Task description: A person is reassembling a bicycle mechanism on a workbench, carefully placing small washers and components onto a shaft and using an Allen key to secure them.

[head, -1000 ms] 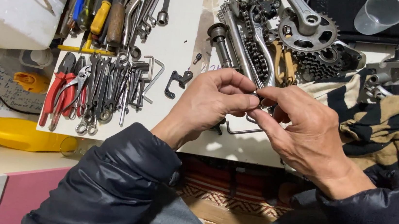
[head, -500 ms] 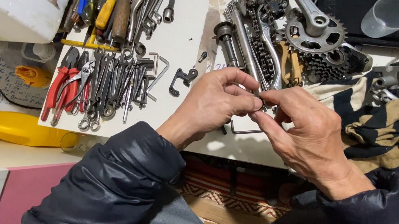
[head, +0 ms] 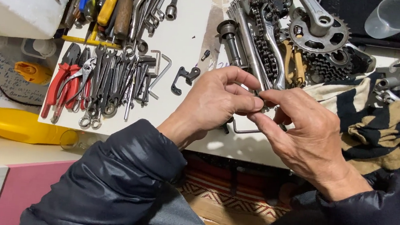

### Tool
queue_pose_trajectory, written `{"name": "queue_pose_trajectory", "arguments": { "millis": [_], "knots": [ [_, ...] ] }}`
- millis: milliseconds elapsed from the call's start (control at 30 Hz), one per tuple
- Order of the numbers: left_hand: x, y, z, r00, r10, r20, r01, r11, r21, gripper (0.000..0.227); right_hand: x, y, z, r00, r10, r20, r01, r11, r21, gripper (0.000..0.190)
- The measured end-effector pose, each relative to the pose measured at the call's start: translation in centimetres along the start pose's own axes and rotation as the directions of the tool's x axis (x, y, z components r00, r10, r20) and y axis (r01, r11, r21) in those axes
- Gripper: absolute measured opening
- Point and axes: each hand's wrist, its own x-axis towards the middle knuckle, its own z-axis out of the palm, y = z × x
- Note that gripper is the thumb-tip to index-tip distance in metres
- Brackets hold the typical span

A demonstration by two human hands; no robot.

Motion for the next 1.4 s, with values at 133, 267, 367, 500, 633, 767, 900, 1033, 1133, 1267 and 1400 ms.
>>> {"name": "queue_pose_trajectory", "arguments": {
  "millis": [133, 267, 367, 500, 633, 767, 900, 1033, 1133, 1267, 1400],
  "knots": [
    [0.1, 0.0, -0.2, 0.999, -0.021, 0.037, 0.024, 0.997, -0.074, 0.029, 0.1, -0.3, -0.1, 0.998, 0.069, 0.007, -0.069, 0.997, 0.045, 0.024],
    [-0.1, 0.7, -0.5, 0.996, -0.051, 0.070, 0.048, 0.998, 0.048, 0.022, -0.2, -0.4, -0.2, 0.996, 0.088, 0.005, -0.089, 0.994, 0.065, 0.027],
    [0.1, 0.4, -0.7, 0.996, -0.055, 0.073, 0.047, 0.994, 0.102, 0.018, -0.5, -0.3, -0.2, 0.995, 0.099, 0.014, -0.099, 0.994, 0.050, 0.030],
    [0.1, 0.1, -0.9, 0.994, -0.043, 0.100, 0.033, 0.994, 0.103, 0.016, -0.9, -0.2, -0.2, 0.995, 0.093, 0.018, -0.094, 0.995, 0.034, 0.030],
    [0.1, -0.1, -0.9, 0.991, -0.058, 0.122, 0.053, 0.998, 0.044, 0.020, -0.9, -0.4, -0.3, 0.999, 0.049, 0.011, -0.049, 0.998, 0.040, 0.028],
    [0.0, -0.1, -0.9, 0.988, -0.087, 0.131, 0.082, 0.995, 0.050, 0.022, -1.1, -0.5, -0.2, 0.999, 0.039, -0.002, -0.039, 0.999, 0.017, 0.030],
    [-0.1, -0.1, -0.9, 0.988, -0.089, 0.129, 0.080, 0.994, 0.068, 0.022, -1.3, -0.6, 0.0, 0.995, 0.098, 0.032, -0.098, 0.995, -0.003, 0.030],
    [-0.4, 0.1, -1.0, 0.987, -0.095, 0.131, 0.091, 0.995, 0.040, 0.028, -1.2, -1.3, -0.1, 0.993, 0.104, 0.052, -0.105, 0.994, 0.028, 0.024],
    [-0.8, 0.7, -1.3, 0.986, -0.105, 0.129, 0.095, 0.992, 0.082, 0.026, -1.4, -1.3, 0.2, 0.992, 0.112, 0.053, -0.113, 0.994, 0.013, 0.024],
    [-0.3, 0.7, -2.5, 0.996, -0.047, 0.077, 0.006, 0.886, 0.464, 0.025, -1.7, -1.2, 0.7, 0.986, 0.149, 0.074, -0.148, 0.989, -0.015, 0.023],
    [0.3, 0.6, -4.0, 0.990, -0.128, 0.056, 0.046, 0.674, 0.738, 0.062, -1.7, -1.6, 1.4, 0.984, 0.146, 0.097, -0.149, 0.989, 0.017, 0.021]
  ]
}}
